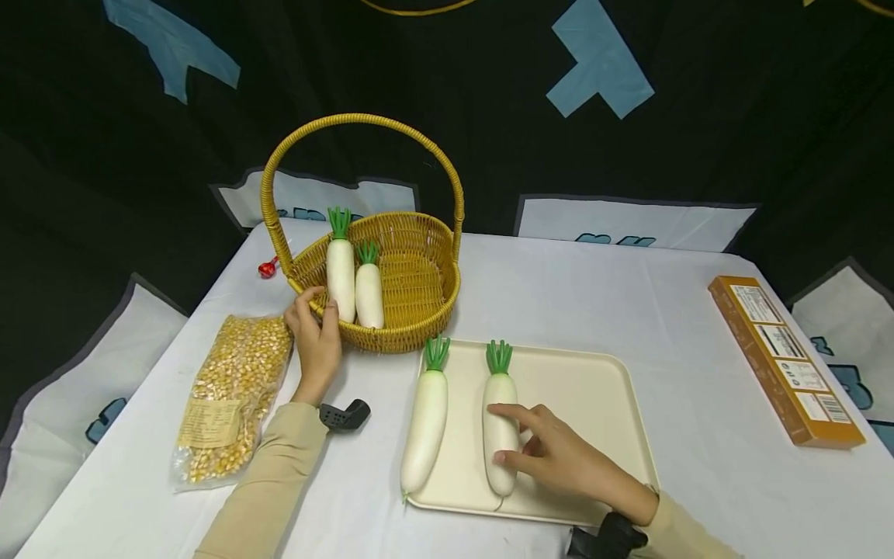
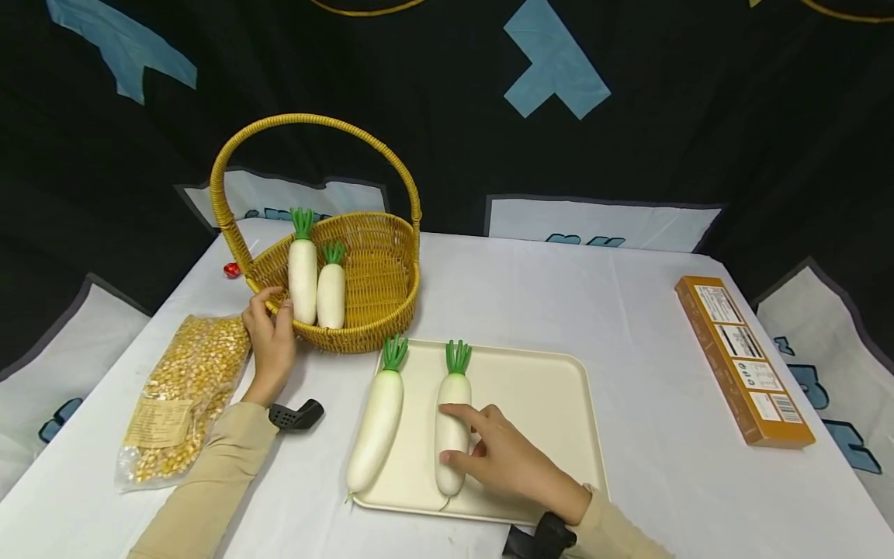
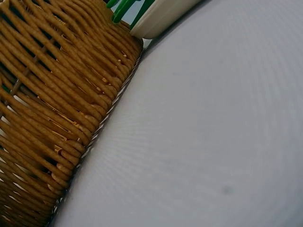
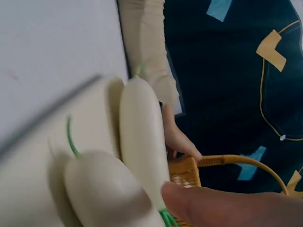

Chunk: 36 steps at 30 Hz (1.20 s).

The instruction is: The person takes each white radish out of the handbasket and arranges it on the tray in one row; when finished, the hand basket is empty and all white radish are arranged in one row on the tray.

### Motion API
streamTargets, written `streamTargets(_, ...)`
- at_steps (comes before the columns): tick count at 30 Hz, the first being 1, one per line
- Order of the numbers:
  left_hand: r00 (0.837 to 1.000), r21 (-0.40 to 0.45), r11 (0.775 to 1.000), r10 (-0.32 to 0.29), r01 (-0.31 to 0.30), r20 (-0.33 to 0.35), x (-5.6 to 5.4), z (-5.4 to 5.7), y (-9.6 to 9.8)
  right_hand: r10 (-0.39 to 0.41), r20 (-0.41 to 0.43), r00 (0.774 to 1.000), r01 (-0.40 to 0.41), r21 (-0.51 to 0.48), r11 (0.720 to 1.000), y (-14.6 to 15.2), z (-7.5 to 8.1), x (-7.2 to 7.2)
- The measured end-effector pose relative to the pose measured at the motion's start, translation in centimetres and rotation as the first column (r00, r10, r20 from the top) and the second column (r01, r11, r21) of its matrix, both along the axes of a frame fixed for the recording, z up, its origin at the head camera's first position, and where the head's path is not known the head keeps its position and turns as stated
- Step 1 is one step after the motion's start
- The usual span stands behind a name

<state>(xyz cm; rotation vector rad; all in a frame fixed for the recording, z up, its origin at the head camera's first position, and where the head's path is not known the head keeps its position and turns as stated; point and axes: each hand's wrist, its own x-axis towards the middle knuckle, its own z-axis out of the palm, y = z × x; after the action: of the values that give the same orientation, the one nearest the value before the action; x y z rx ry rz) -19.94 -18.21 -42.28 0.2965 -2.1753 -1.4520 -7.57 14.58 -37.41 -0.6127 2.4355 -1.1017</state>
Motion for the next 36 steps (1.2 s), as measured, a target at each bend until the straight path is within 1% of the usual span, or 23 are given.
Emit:
streamTargets(3,1.0,0.003,1.0,-0.005,0.005,-0.001,0.0,0.0,0.1,0.027,-0.022,0.999,-0.026,0.039,0.999,0.4,0.5,-0.1)
streamTargets(6,1.0,0.003,1.0,-0.008,0.008,0.002,0.1,0.0,0.1,0.024,-0.045,0.999,-0.021,0.066,0.998,0.7,1.0,-0.3)
streamTargets(8,1.0,0.003,1.0,-0.008,0.008,0.0,0.1,0.0,0.2,0.004,-0.067,0.998,0.001,0.078,0.997,0.9,1.3,-0.4)
streamTargets(12,1.0,0.003,1.0,-0.004,0.004,-0.005,0.1,0.0,0.2,-0.063,-0.106,0.992,0.072,0.083,0.994,1.1,1.9,-1.1)
streamTargets(14,1.0,-0.002,1.0,-0.003,0.003,-0.004,0.2,0.0,0.2,-0.125,-0.124,0.984,0.131,0.039,0.991,1.0,2.0,-1.7)
streamTargets(15,1.0,-0.004,1.0,-0.004,0.004,-0.002,0.2,0.0,0.2,-0.161,-0.116,0.98,0.162,0.002,0.987,0.9,2.0,-2.1)
streamTargets(17,1.0,-0.01,1.0,-0.005,0.005,0.002,0.2,0.0,0.0,-0.223,-0.077,0.972,0.215,-0.105,0.971,0.6,1.9,-3.0)
streamTargets(18,1.0,-0.012,1.0,-0.003,0.003,0.002,0.2,0.0,0.0,-0.25,-0.043,0.967,0.24,-0.167,0.956,0.3,1.8,-3.5)
streamTargets(20,1.0,-0.015,1.0,-0.001,0.001,0.002,0.2,0.0,-0.2,-0.287,0.053,0.956,0.29,-0.288,0.913,-0.4,1.6,-4.6)
streamTargets(22,1.0,-0.017,1.0,-0.001,0.001,-0.003,0.1,0.1,-0.3,-0.287,0.171,0.943,0.333,-0.406,0.851,-1.4,1.5,-5.7)
streamTargets(23,1.0,-0.018,1.0,0.002,-0.002,-0.004,0.1,0.1,-0.4,-0.278,0.226,0.934,0.354,-0.462,0.813,-1.9,1.5,-6.3)
streamTargets(25,1.0,-0.016,1.0,0.007,-0.007,-0.008,0.1,0.1,-0.4,-0.24,0.326,0.915,0.392,-0.571,0.721,-3.3,1.6,-7.6)
streamTargets(27,1.0,-0.014,1.0,0.011,-0.011,-0.012,0.0,0.1,-0.4,-0.171,0.412,0.895,0.424,-0.669,0.611,-4.8,1.8,-8.9)
streamTargets(29,1.0,-0.007,1.0,0.015,-0.015,-0.015,0.0,0.1,-0.4,-0.089,0.453,0.887,0.43,-0.741,0.516,-6.5,2.2,-10.3)
streamTargets(30,1.0,-0.005,1.0,0.015,-0.015,-0.016,0.0,0.1,-0.3,-0.051,0.461,0.886,0.427,-0.766,0.482,-7.3,2.5,-11.0)
streamTargets(31,1.0,-0.004,1.0,0.015,-0.015,-0.017,-0.1,0.1,-0.3,-0.021,0.468,0.884,0.424,-0.781,0.459,-8.1,2.8,-11.6)
streamTargets(32,1.0,-0.003,1.0,0.011,-0.011,-0.019,-0.1,0.1,-0.2,0.006,0.47,0.883,0.418,-0.792,0.444,-8.9,3.0,-12.2)
streamTargets(33,1.0,-0.002,1.0,0.008,-0.008,-0.018,-0.1,0.1,-0.2,0.023,0.466,0.884,0.409,-0.799,0.44,-9.6,3.3,-12.8)
streamTargets(36,1.0,-0.003,1.0,0.005,-0.005,-0.011,-0.1,0.0,-0.1,0.041,0.454,0.89,0.387,-0.801,0.457,-11.6,3.8,-14.7)
